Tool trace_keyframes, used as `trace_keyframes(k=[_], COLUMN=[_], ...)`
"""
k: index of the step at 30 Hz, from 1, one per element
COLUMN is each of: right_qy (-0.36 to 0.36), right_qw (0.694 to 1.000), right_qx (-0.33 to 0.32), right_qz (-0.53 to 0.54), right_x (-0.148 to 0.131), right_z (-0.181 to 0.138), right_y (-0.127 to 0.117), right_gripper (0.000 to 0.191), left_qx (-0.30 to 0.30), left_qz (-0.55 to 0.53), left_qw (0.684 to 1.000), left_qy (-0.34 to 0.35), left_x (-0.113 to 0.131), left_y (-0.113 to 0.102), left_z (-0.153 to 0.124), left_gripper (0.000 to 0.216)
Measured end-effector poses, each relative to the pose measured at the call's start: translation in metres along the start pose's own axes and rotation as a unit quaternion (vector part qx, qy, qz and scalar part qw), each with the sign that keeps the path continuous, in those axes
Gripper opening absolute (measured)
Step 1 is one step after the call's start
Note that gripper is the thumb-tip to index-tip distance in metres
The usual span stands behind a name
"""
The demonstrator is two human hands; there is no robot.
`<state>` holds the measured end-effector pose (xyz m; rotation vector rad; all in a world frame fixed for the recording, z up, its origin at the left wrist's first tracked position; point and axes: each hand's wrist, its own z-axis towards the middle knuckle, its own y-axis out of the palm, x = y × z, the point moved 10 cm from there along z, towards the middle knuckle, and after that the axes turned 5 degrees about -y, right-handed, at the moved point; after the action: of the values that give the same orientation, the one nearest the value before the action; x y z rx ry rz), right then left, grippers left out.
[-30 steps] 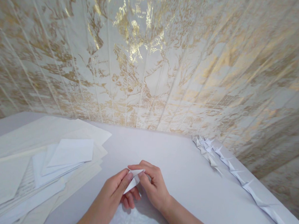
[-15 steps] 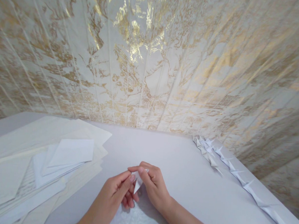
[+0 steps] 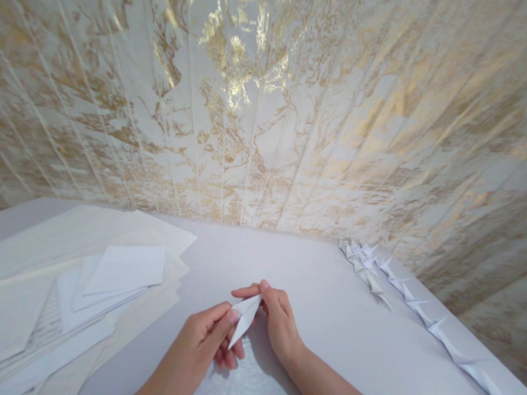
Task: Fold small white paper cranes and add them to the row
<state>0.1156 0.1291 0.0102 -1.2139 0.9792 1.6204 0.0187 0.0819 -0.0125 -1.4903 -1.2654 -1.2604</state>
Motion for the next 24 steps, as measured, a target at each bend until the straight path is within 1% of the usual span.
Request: trace_keyframes(k=[2,5,8,12,15,19,21,24], right_qy=[-0.017,-0.045,-0.032,-0.024,-0.046,-0.061,-0.063,-0.061], right_qw=[1.000,0.997,0.995,0.996,0.992,0.987,0.986,0.986], right_qx=[-0.008,-0.047,-0.075,-0.071,-0.064,-0.062,-0.048,-0.035], right_qz=[-0.014,-0.046,-0.052,-0.055,-0.093,-0.136,-0.148,-0.148], right_x=[-0.004,-0.007,0.000,0.002,-0.004,-0.009,-0.009,-0.009], right_z=[-0.001,-0.002,-0.003,-0.004,-0.003,-0.003,-0.002,-0.001], right_y=[0.001,0.010,0.017,0.018,0.016,0.014,0.011,0.008], right_gripper=[0.072,0.056,0.045,0.036,0.026,0.027,0.027,0.026], left_qx=[-0.001,0.006,0.007,0.002,-0.006,-0.025,-0.037,-0.038], left_qz=[-0.002,-0.012,-0.027,-0.041,-0.023,0.018,0.019,0.009], left_qw=[1.000,1.000,0.999,0.999,1.000,0.999,0.999,0.999], left_qy=[-0.002,-0.012,-0.021,-0.017,-0.005,0.007,0.002,-0.004], left_x=[0.001,-0.003,-0.009,-0.010,-0.008,-0.008,-0.010,-0.011], left_y=[0.000,-0.001,-0.002,-0.002,-0.001,0.003,0.005,0.006], left_z=[0.001,0.003,0.006,0.005,0.003,0.005,0.007,0.008], left_gripper=[0.048,0.052,0.056,0.057,0.051,0.041,0.041,0.044])
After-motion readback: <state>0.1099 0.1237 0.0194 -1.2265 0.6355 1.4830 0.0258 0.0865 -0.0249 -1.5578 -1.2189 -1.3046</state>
